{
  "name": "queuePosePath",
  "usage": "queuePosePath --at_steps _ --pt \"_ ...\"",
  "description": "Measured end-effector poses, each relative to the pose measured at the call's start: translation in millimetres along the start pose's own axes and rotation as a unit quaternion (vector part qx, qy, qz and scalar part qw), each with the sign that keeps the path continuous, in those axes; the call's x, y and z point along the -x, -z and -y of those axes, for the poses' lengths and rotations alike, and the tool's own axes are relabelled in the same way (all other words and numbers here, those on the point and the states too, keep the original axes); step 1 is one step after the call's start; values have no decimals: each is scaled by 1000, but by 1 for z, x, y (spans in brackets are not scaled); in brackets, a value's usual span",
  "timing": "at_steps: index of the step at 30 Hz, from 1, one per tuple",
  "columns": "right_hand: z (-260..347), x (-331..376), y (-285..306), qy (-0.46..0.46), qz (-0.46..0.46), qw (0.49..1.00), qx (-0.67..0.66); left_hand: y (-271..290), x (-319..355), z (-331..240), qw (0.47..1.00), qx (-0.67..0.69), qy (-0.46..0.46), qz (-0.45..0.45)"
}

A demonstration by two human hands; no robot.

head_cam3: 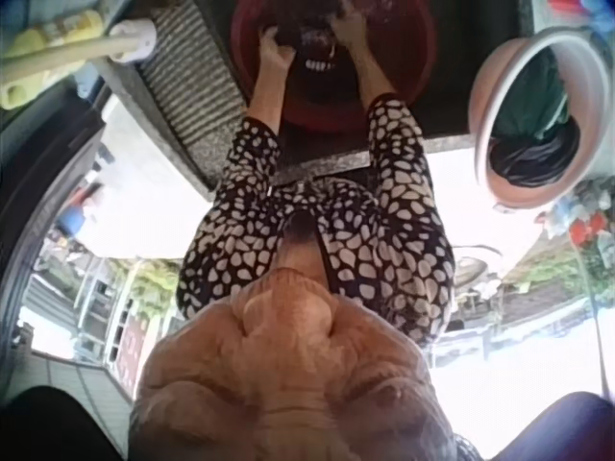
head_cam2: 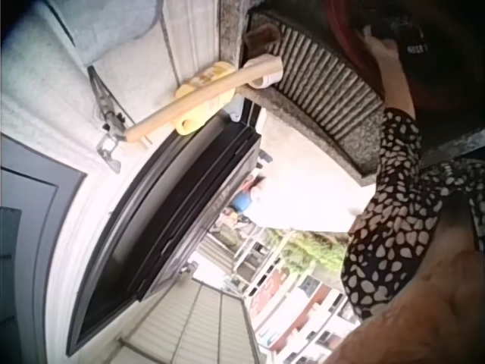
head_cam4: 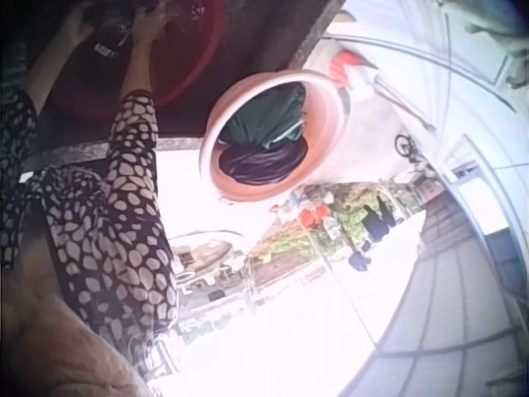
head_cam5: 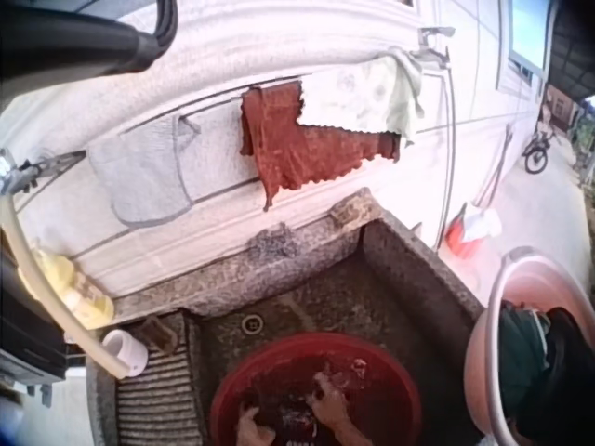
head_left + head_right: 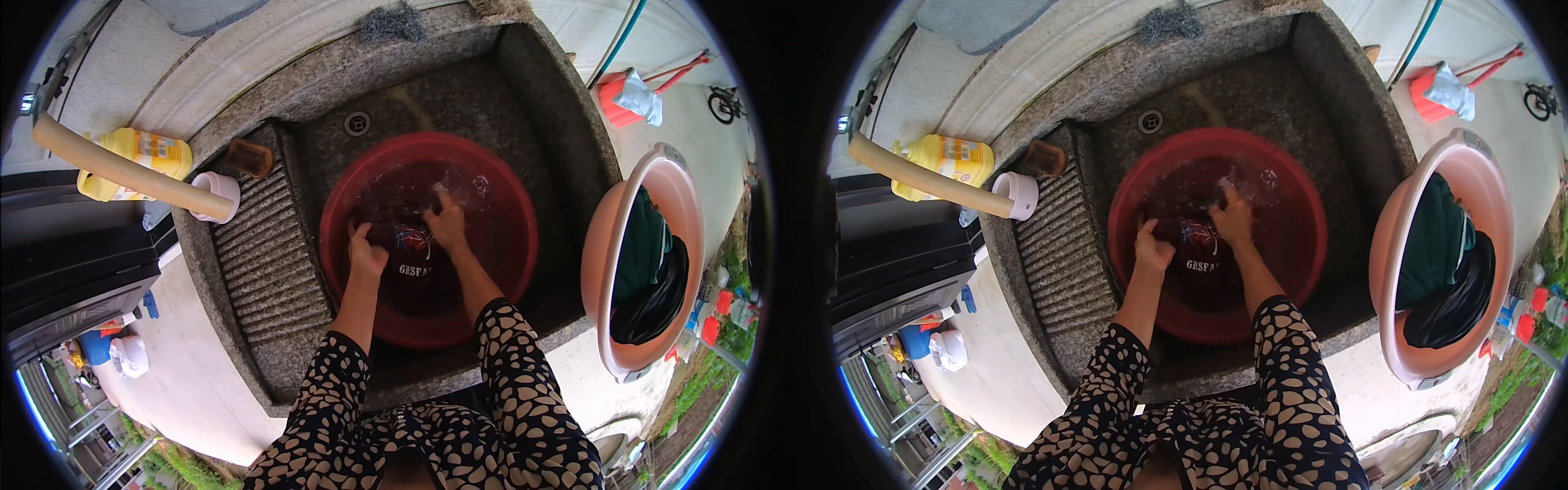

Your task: The person washes several pieces of clothing by hand in a red basin filled with water. They scrub and rinse a dark green garment, a black garment, and a maroon garment with a white pattern, transferring each item to a pink basin after washing.

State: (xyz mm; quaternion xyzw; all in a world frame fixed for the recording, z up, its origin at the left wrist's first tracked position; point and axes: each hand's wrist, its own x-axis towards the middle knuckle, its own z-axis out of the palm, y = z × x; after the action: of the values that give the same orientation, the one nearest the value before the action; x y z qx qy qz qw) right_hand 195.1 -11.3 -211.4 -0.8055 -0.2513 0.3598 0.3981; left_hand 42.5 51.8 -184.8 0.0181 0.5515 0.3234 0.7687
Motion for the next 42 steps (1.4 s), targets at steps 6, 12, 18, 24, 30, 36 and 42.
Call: queuePosePath --at_steps 6,12,18,24,30,36,42 --pt "107 96 -23 274 87 953 -98 -3 38 -20 966 110 37 229" --pt "127 118 -42 403 -79 899 150 10 56 -8 884 162 73 432" --pt "92 29 -4 189 -105 949 229 -30 64 4 991 -70 52 104" --pt "23 6 30 16 -179 959 217 -21 34 0 911 -307 -250 -116" --pt "9 45 -32 172 61 982 47 -1 0 5 976 -181 -100 73" --pt "117 120 -36 391 51 909 133 17 39 -11 905 140 46 400" --pt "112 76 -46 407 -88 895 160 1 21 -11 978 -20 9 206"
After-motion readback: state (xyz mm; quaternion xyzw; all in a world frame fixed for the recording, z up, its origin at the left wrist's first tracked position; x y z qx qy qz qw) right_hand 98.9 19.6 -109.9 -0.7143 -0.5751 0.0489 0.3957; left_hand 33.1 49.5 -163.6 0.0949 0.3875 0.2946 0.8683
